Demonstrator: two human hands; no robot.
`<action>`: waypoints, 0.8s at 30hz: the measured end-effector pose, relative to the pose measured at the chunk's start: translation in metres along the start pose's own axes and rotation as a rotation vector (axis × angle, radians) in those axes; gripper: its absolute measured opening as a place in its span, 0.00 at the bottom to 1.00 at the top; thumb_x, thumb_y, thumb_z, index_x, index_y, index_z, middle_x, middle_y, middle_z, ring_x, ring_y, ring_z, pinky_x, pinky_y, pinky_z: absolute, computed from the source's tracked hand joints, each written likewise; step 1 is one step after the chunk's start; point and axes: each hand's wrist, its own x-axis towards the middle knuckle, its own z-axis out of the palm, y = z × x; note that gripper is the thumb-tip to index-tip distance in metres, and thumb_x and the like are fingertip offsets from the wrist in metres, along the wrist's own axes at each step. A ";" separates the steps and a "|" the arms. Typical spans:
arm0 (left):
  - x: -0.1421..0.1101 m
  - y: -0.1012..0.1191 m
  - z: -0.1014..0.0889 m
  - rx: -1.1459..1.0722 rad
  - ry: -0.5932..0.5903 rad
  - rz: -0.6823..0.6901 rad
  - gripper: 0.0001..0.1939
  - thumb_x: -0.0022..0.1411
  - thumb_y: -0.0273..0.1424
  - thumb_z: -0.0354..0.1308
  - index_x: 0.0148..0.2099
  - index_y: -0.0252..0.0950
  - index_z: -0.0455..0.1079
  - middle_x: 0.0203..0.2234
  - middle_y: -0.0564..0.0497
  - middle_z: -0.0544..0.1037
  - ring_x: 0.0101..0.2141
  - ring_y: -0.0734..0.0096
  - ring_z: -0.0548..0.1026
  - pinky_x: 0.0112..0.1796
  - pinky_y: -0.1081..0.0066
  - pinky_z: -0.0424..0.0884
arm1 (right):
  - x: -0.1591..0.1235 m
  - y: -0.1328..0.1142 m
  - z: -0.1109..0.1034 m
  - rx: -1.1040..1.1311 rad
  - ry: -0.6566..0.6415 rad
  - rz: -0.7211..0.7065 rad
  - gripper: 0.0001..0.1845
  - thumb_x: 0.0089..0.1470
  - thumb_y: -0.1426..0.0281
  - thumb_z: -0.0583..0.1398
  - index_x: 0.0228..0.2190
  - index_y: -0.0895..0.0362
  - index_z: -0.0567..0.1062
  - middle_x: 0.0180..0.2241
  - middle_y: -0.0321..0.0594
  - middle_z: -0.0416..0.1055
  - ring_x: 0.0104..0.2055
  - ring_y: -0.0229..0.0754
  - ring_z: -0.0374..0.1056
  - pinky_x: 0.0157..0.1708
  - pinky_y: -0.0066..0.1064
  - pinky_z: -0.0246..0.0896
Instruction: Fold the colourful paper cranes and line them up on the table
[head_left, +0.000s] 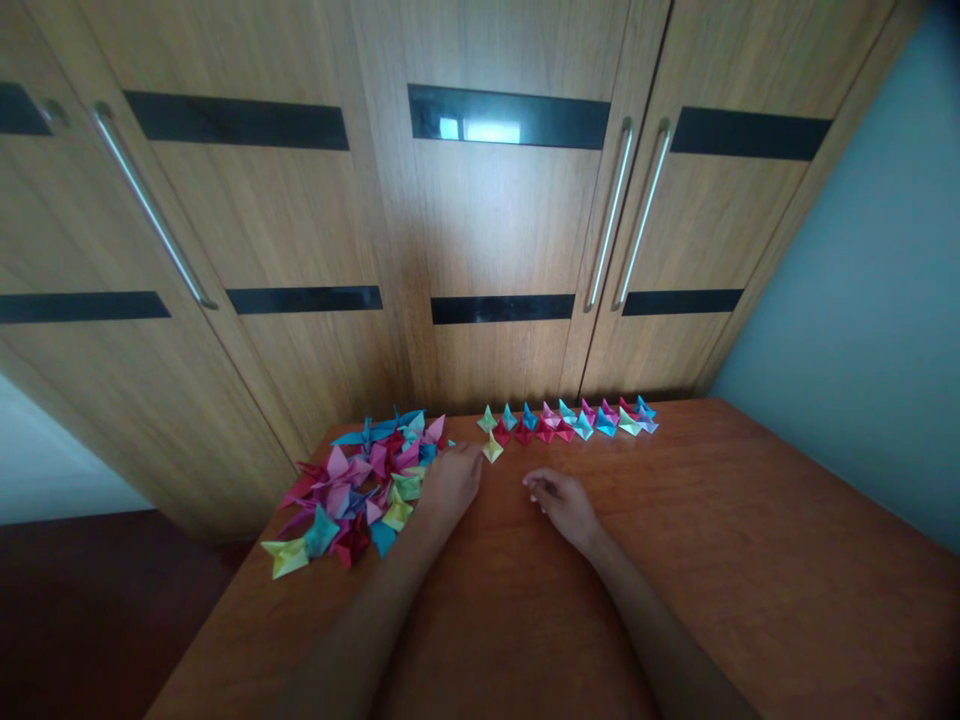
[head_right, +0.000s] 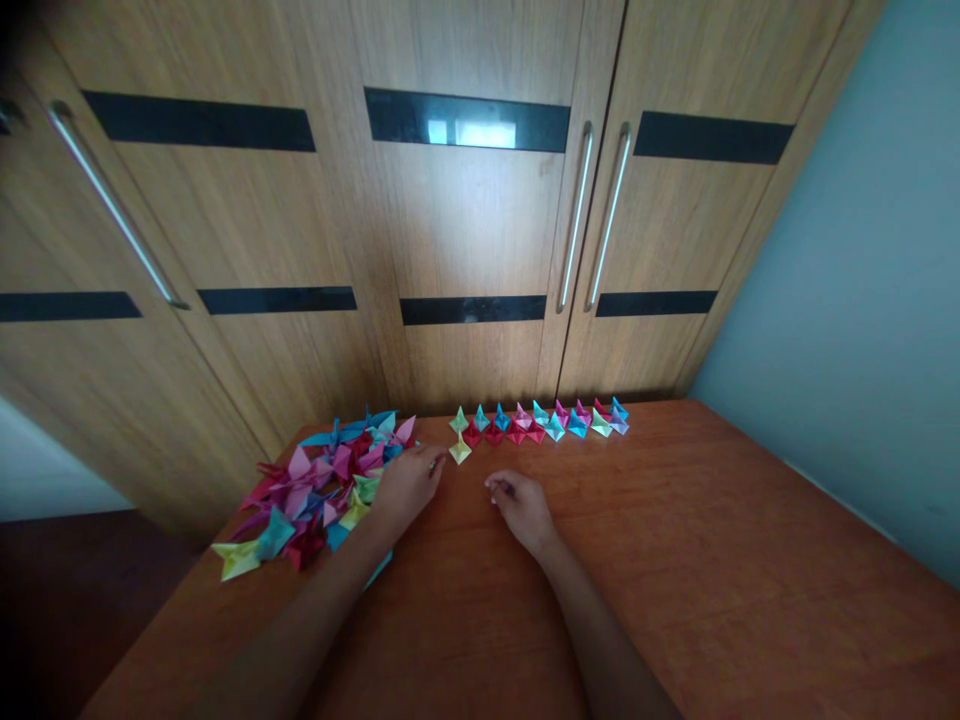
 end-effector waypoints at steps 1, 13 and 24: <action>-0.003 -0.008 -0.004 0.001 0.013 -0.018 0.13 0.65 0.29 0.44 0.44 0.37 0.69 0.39 0.45 0.75 0.41 0.65 0.73 0.41 0.70 0.66 | 0.000 -0.001 0.000 -0.001 -0.002 0.000 0.14 0.53 0.61 0.54 0.31 0.57 0.75 0.24 0.37 0.71 0.24 0.37 0.65 0.24 0.27 0.58; -0.010 -0.026 -0.019 0.047 0.007 -0.054 0.11 0.64 0.32 0.47 0.44 0.37 0.69 0.41 0.45 0.73 0.43 0.63 0.71 0.42 0.69 0.65 | -0.001 0.000 0.000 -0.011 -0.001 -0.001 0.14 0.52 0.62 0.54 0.31 0.57 0.75 0.24 0.37 0.71 0.23 0.37 0.65 0.24 0.27 0.58; 0.010 -0.004 0.002 0.086 -0.101 -0.056 0.12 0.62 0.31 0.49 0.43 0.34 0.71 0.39 0.40 0.75 0.40 0.57 0.74 0.38 0.64 0.69 | -0.003 -0.001 0.002 -0.058 -0.019 0.002 0.15 0.53 0.62 0.53 0.32 0.57 0.75 0.25 0.38 0.72 0.25 0.38 0.66 0.24 0.27 0.58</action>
